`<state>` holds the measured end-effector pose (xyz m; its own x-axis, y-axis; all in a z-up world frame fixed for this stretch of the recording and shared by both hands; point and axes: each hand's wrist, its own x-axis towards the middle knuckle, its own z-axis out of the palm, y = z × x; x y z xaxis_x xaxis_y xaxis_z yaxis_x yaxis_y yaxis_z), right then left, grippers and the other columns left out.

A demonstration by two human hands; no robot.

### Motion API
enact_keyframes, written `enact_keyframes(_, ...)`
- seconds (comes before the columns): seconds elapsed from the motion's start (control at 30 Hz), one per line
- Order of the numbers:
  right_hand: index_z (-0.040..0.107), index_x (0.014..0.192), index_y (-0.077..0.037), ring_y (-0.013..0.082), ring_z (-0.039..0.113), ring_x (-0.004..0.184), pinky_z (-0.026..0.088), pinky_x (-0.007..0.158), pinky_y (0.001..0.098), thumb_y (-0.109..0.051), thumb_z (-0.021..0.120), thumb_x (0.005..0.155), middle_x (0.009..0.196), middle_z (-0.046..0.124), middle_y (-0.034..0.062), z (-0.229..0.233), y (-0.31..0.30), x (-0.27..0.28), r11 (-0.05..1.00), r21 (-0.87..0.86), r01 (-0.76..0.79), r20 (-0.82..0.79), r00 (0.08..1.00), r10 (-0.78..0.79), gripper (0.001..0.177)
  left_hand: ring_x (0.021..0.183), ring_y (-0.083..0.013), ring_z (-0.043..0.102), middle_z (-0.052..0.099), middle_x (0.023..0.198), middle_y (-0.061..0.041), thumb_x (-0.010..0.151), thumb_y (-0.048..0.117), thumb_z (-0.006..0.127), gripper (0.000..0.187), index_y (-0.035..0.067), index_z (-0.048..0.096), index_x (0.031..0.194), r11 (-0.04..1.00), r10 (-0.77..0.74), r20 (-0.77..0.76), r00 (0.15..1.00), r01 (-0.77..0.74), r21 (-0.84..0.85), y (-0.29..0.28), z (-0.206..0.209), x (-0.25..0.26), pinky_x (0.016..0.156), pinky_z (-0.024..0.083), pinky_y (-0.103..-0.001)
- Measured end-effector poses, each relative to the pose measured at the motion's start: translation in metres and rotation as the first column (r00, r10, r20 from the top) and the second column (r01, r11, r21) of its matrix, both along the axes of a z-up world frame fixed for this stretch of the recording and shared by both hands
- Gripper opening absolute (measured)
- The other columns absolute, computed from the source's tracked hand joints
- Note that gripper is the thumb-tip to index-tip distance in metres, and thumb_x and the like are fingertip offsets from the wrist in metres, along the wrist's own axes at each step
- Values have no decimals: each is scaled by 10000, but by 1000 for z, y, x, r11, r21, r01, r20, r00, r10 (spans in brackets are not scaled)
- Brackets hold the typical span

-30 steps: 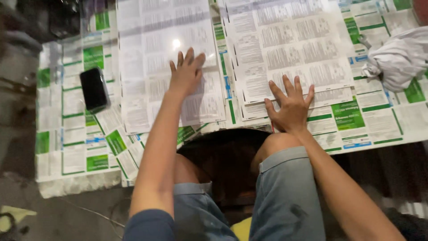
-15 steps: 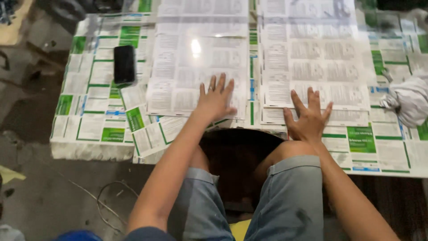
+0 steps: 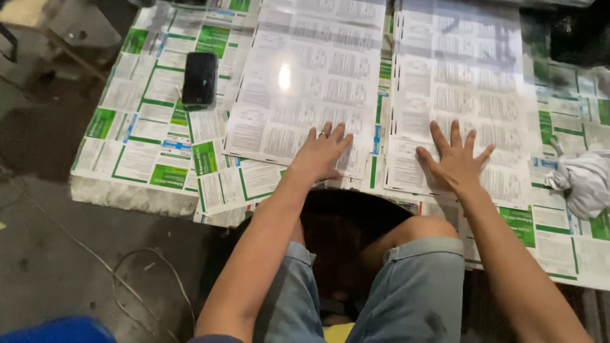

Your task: The person sits at a table and repeatedly flips through stacks of printed papers, separating them into two piles. A smartphone is visible on the table, and the person occasionally touches it while continuing to sort the documents.

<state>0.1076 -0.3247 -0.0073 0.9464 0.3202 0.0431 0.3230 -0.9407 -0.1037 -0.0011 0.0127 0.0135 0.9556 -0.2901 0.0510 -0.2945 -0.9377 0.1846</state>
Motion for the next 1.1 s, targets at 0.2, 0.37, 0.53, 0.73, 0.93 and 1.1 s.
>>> enact_keyframes(0.2,205,1623,-415,493,41,1551,-108,1098,801,-856,331,857,1727,93,117,10,20,39,1000,6,6,-45,999,-6,893,1417,-466,409,390,1570,-195,600,322,967,1003,89,476,1443,995,-88,0,996,88,-38,3,-5,5,1082,411,-631)
enact_keyframes(0.37,130,1620,-420,471,-35,1554,-122,1080,808,-844,316,851,1726,13,111,11,28,58,999,36,31,-123,992,-26,897,1441,-398,466,499,1484,-125,654,281,937,859,118,533,1394,992,-107,38,994,109,-55,2,-9,6,1087,456,-604)
enact_keyframes(0.53,108,1622,-386,473,-52,1545,-113,1063,810,-858,340,846,1712,-11,157,1,21,20,997,70,-38,-85,995,44,937,1373,-438,453,441,1503,-167,459,322,990,1093,146,495,1418,996,-66,146,987,74,-51,1,10,-2,988,417,-661)
enact_keyframes(0.73,143,1640,-381,463,34,1562,-27,1076,842,-901,460,715,1718,44,188,-4,-8,-31,973,-13,-232,40,972,233,1107,1416,-413,451,463,1481,-131,597,310,958,959,143,485,1414,995,-96,83,992,96,8,4,1,0,1020,473,-617)
enact_keyframes(0.93,142,1601,-306,508,99,1488,15,1046,826,-960,591,496,1630,116,252,14,-10,-39,945,-71,-318,115,939,325,1360,1385,-461,443,415,1518,-202,602,303,951,948,89,478,1394,987,-156,49,987,154,34,-1,8,7,989,490,-619)
enact_keyframes(1.1,242,1593,-277,425,351,1445,130,1125,748,-824,484,839,1595,306,209,32,-8,-44,855,-405,-325,85,917,389,963,1183,-448,593,555,1348,-245,711,233,828,550,3,621,1166,989,-117,-119,986,127,82,-6,13,19,940,561,-503)
